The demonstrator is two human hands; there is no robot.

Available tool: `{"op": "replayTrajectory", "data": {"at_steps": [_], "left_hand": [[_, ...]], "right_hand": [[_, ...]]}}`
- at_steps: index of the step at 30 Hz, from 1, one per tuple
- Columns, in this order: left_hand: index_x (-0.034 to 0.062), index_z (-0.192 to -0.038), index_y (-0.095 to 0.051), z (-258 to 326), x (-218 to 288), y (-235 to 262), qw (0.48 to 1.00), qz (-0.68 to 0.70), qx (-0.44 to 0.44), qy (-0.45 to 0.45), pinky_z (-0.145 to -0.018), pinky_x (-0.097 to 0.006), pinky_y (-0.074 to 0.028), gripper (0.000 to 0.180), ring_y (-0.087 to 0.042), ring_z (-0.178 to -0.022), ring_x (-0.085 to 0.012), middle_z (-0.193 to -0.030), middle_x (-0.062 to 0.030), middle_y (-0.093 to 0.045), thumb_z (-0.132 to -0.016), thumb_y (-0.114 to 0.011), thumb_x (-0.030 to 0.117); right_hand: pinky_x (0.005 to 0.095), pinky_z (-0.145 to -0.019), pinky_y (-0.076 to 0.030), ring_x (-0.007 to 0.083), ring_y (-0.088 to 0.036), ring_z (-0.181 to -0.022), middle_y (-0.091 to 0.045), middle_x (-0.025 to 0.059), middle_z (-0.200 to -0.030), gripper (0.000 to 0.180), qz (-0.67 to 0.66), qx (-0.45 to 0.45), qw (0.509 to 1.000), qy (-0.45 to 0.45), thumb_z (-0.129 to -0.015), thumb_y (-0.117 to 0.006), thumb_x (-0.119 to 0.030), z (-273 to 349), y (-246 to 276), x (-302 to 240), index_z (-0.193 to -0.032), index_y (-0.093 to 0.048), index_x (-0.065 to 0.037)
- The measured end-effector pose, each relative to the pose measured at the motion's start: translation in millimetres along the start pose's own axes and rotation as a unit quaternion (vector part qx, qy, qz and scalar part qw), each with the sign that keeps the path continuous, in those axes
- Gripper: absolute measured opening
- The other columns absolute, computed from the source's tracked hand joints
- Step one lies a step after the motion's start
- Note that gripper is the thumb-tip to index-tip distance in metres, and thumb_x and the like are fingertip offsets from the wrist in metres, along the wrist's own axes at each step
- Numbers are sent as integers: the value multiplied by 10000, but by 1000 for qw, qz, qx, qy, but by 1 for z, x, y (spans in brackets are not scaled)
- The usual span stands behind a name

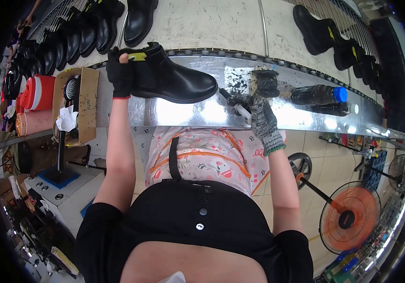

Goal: Cleaning and polishing black boots on an industrial conveyor line using a brush and cloth.

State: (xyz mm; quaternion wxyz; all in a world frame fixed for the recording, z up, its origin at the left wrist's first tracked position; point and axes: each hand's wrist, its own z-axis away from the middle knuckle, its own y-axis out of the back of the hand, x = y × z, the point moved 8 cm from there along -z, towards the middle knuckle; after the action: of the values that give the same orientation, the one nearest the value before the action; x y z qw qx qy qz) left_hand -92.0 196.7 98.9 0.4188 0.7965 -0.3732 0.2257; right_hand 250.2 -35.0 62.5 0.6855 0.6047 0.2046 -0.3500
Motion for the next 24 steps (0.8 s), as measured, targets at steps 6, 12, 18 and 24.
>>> {"op": "replayTrajectory", "data": {"at_steps": [6, 12, 18, 24], "left_hand": [[61, -985, -481, 38, 28, 36, 999, -10, 6, 31, -630, -375, -481, 777, -629, -712, -294, -756, -88, -577, -628, -659, 727], [76, -922, -457, 74, 55, 54, 998, 18, -15, 51, -551, -314, -464, 727, -571, -596, -189, -686, -44, -531, -519, -861, 526], [69, -935, -435, 101, 88, 63, 993, -20, -72, 91, -524, -258, -443, 731, -503, -570, -121, -676, -14, -471, -499, -914, 407], [36, -1066, -388, 124, 109, 54, 972, 108, -164, 128, -652, -218, -480, 632, -498, -696, -101, -841, -31, -434, -647, -844, 157]], "right_hand": [[219, -487, -378, 62, -517, -581, -679, 23, -776, 268, -88, -23, 994, -66, -899, -464, -160, -2, 1, -26, -1016, -694, -86], [363, -718, -482, 263, -631, -790, -675, 85, -908, 238, 44, 8, 999, -22, -936, -469, -180, -1, 2, -35, -1071, -663, -156], [328, -779, -491, 238, -649, -861, -686, 67, -989, 333, -6, 1, 1000, -16, -977, -382, -284, 4, 6, -53, -1063, -667, -136], [304, -826, -484, 232, -651, -911, -687, 73, -1000, 488, -121, 37, 991, 47, -1003, -280, -394, 9, 4, -51, -1049, -681, -120]]}}
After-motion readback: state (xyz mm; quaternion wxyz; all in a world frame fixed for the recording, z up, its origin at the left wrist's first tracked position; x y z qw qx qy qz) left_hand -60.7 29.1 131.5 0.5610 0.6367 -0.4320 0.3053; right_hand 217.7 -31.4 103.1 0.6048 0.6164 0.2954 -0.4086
